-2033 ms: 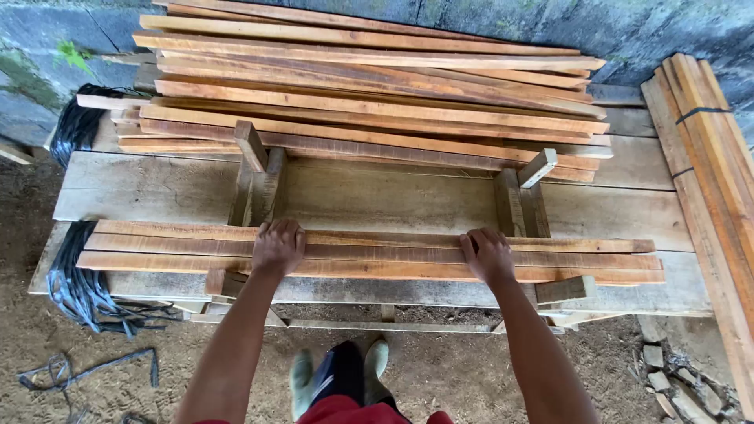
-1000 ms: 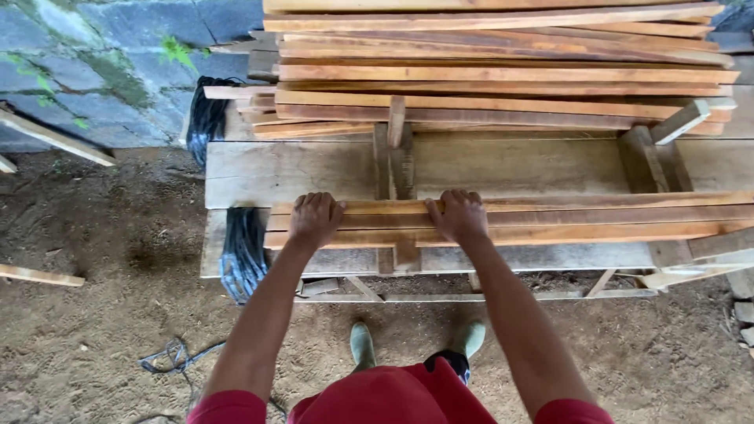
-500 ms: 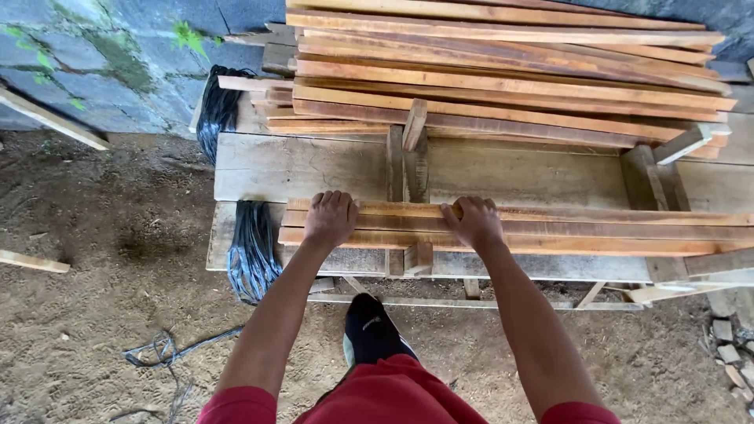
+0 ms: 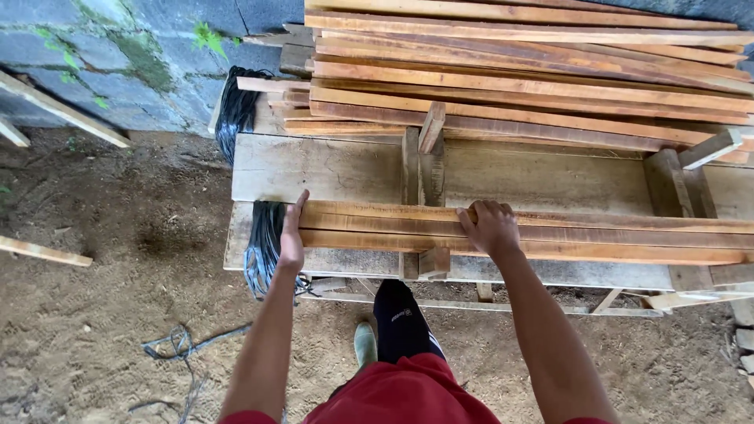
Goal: Bundling several wood slats together using black rubber ties and securing them with knots.
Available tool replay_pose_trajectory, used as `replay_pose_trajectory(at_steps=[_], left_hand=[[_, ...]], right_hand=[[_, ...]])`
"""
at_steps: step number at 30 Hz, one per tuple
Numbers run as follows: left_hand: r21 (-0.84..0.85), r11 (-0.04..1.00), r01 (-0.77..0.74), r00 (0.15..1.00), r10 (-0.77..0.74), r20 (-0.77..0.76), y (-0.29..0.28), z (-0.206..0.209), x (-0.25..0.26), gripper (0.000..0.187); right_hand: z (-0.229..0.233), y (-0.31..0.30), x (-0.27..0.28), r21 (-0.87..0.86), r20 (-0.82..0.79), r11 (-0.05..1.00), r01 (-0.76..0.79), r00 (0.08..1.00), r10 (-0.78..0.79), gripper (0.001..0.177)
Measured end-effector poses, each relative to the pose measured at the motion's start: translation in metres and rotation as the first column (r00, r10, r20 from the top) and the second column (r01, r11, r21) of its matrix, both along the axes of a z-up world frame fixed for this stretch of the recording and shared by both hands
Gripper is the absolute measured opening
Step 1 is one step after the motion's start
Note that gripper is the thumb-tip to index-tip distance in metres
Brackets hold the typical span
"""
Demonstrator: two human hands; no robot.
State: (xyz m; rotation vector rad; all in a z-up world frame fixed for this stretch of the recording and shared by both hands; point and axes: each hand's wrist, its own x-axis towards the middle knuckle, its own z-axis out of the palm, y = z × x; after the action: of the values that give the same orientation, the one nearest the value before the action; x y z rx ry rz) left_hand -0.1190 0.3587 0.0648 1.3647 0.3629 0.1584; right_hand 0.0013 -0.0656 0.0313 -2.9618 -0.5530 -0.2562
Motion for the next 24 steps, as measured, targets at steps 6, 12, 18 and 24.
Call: replay_pose_trajectory(at_steps=[6,12,18,24], left_hand=[[-0.096,0.993,-0.065,0.998,0.064,-0.009,0.026,-0.018,0.003,0.074],[0.172,0.981,0.095,0.981,-0.063,-0.182,0.018,-0.019,0.003,0.054],[0.850,0.479,0.218,0.971,-0.193,-0.140,0.020,-0.017,0.030,0.057],[0.982,0.039,0.185,0.973,-0.146,-0.178,-0.022,-0.067,0.077,0.044]], right_hand=[[0.005,-0.002,0.000,0.013,0.002,0.999,-0.042,0.999,0.042,0.050],[0.016,0.000,-0.002,-0.001,-0.068,0.999,-0.052,0.996,0.052,0.051],[0.012,0.013,0.000,-0.046,-0.125,0.999,0.018,0.992,-0.024,0.060],[0.004,0.051,-0.001,-0.040,-0.215,0.998,-0.056,0.975,0.046,0.049]])
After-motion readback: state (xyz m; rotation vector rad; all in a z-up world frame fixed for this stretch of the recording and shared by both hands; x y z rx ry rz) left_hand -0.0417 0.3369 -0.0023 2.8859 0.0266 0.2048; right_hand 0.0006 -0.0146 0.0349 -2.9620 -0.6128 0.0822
